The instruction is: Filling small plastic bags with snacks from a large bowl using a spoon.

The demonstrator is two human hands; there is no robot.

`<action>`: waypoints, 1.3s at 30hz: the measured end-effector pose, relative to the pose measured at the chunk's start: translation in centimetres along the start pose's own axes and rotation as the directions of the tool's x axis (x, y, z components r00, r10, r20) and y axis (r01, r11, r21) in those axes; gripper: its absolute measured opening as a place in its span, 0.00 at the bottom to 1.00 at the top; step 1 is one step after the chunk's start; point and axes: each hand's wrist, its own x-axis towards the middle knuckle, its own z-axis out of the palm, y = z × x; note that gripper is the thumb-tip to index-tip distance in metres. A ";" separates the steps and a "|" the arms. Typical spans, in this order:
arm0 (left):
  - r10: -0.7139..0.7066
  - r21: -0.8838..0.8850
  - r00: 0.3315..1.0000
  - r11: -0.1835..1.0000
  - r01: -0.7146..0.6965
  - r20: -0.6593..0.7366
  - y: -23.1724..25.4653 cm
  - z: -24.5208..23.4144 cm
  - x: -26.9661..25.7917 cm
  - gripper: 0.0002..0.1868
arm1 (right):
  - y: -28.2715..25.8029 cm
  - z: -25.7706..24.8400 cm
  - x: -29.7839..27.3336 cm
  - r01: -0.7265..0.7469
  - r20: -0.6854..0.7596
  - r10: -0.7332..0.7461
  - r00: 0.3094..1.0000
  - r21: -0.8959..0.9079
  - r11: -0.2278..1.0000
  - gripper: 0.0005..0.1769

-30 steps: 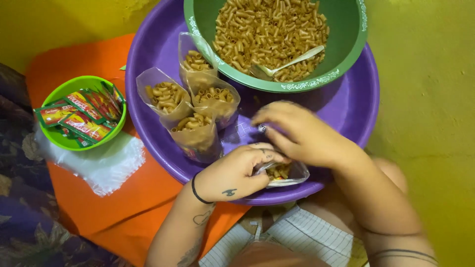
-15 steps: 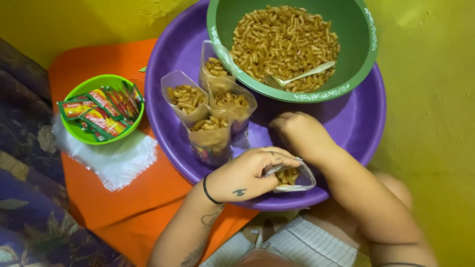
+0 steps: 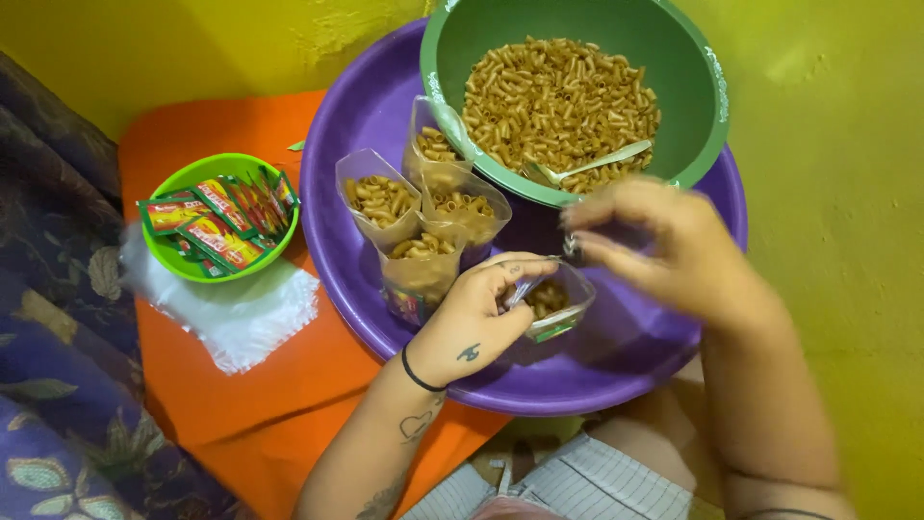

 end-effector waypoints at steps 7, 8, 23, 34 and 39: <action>-0.015 0.060 0.999 0.998 0.017 -0.030 -0.5 0.0 -0.2 0.29 | 12.2 0.1 5.1 -0.488 0.044 0.600 0.799 -0.537 0.688 0.27; -0.009 0.049 0.999 0.999 0.011 -0.030 -0.6 -0.1 -0.2 0.29 | 12.7 0.2 5.4 -0.490 0.128 0.637 0.760 -0.531 0.691 0.28; -0.031 0.057 0.999 0.998 0.032 -0.015 0.6 -0.1 -0.2 0.27 | 13.8 3.6 8.5 -0.501 0.285 0.650 0.704 -0.450 0.739 0.37; -0.028 0.066 1.000 0.997 0.028 -0.004 0.6 -0.2 -0.2 0.28 | 14.7 3.1 8.7 -0.428 0.192 0.578 0.793 -0.501 0.753 0.14; -0.018 0.076 1.000 0.997 0.018 -0.001 0.8 -0.2 -0.3 0.28 | 18.2 3.1 7.5 -0.313 0.198 0.731 0.653 -0.808 0.498 0.28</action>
